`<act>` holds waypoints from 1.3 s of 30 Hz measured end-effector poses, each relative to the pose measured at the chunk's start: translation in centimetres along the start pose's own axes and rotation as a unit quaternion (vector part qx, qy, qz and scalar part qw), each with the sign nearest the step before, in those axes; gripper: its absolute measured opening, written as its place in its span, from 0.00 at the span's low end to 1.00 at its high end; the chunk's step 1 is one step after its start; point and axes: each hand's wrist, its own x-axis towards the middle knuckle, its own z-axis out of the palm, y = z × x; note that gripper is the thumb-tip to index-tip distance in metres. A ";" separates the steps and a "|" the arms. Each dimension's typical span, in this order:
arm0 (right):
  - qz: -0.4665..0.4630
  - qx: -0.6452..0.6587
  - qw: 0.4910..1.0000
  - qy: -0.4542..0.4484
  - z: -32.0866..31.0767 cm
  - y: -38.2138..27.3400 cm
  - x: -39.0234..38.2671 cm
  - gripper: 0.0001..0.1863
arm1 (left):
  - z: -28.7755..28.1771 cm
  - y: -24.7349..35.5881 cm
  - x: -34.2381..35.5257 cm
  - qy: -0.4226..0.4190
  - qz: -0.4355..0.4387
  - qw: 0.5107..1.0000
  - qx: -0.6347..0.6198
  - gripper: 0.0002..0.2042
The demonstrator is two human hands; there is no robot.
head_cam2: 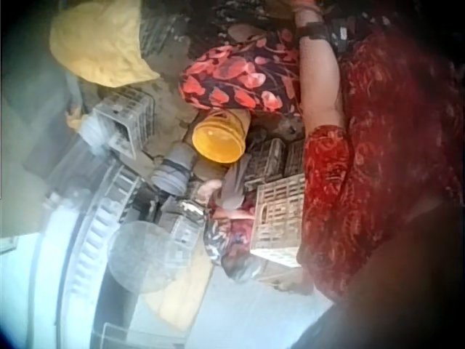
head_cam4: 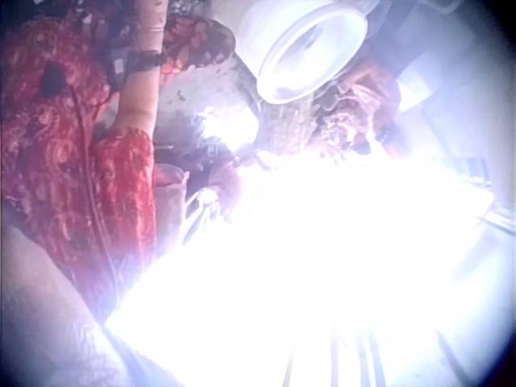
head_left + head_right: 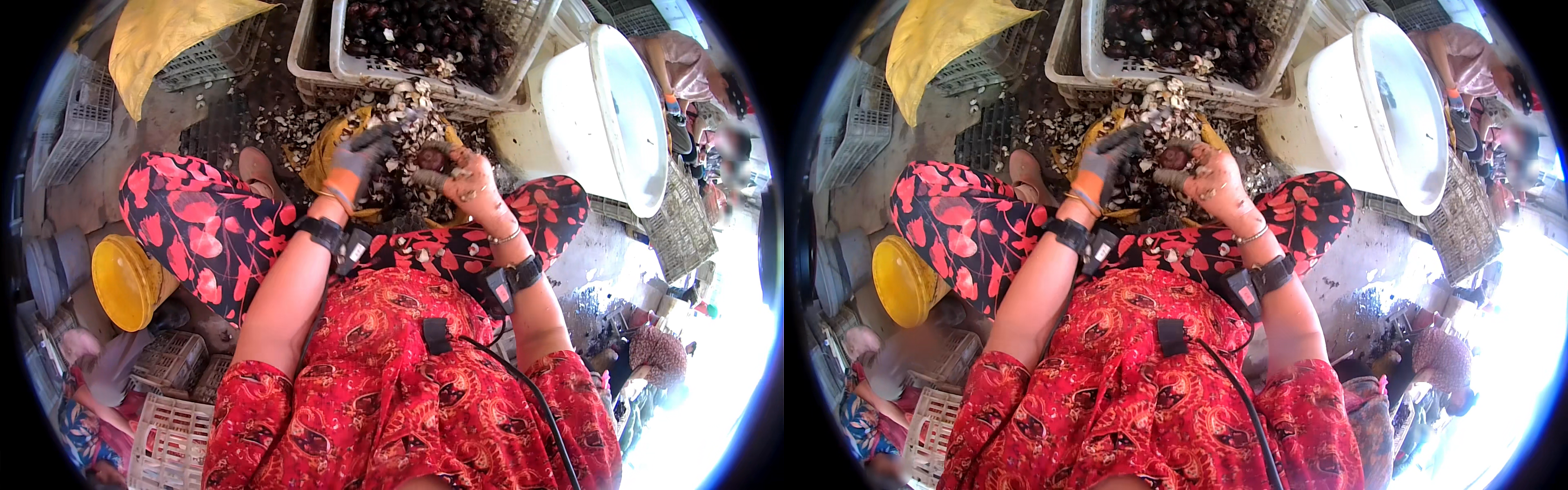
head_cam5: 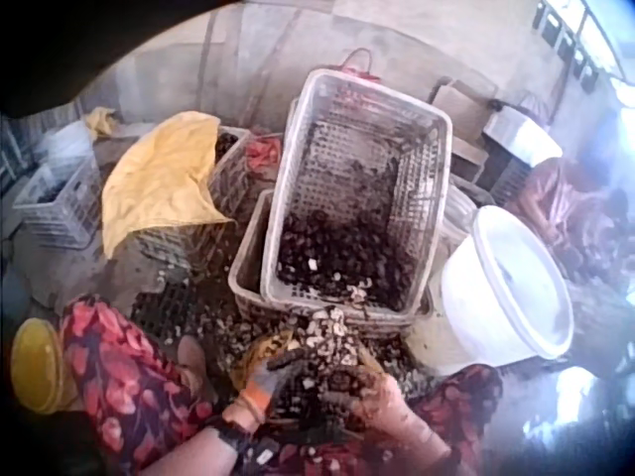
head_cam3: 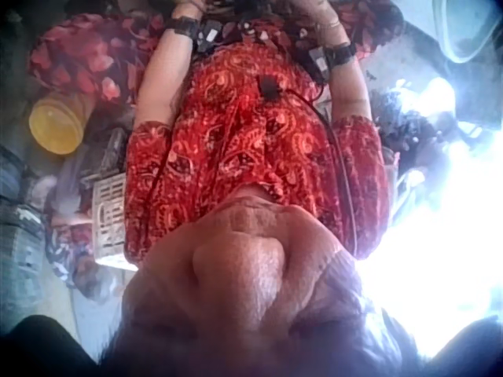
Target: The person peels water chestnuts using a knife and places them in a yellow bucket.
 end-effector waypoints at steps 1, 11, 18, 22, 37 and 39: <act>0.007 0.026 1.000 0.007 -0.6 0.5 -0.2 0.20 | -0.4 0.3 0.2 0.019 0.013 0.999 -0.042 0.12; -0.260 -0.338 0.904 0.025 -3.0 1.6 -1.8 0.25 | 1.1 0.3 -0.4 -0.136 0.193 0.963 0.127 0.11; -0.089 0.016 0.996 0.011 -1.7 -0.5 -1.8 0.16 | 2.1 1.1 -1.0 -0.118 0.336 0.883 0.306 0.11; 0.009 -0.081 0.993 -0.084 -2.9 1.6 -2.4 0.16 | 1.9 2.0 -1.1 -0.103 0.397 0.849 0.334 0.13; 0.058 0.155 0.984 0.061 -1.1 -2.0 -1.3 0.15 | 1.4 0.7 -0.3 -0.070 0.380 0.845 0.370 0.15; 0.082 0.154 0.983 0.051 -0.9 -3.5 -1.7 0.17 | 0.7 -0.1 0.2 -0.031 0.325 0.898 0.295 0.13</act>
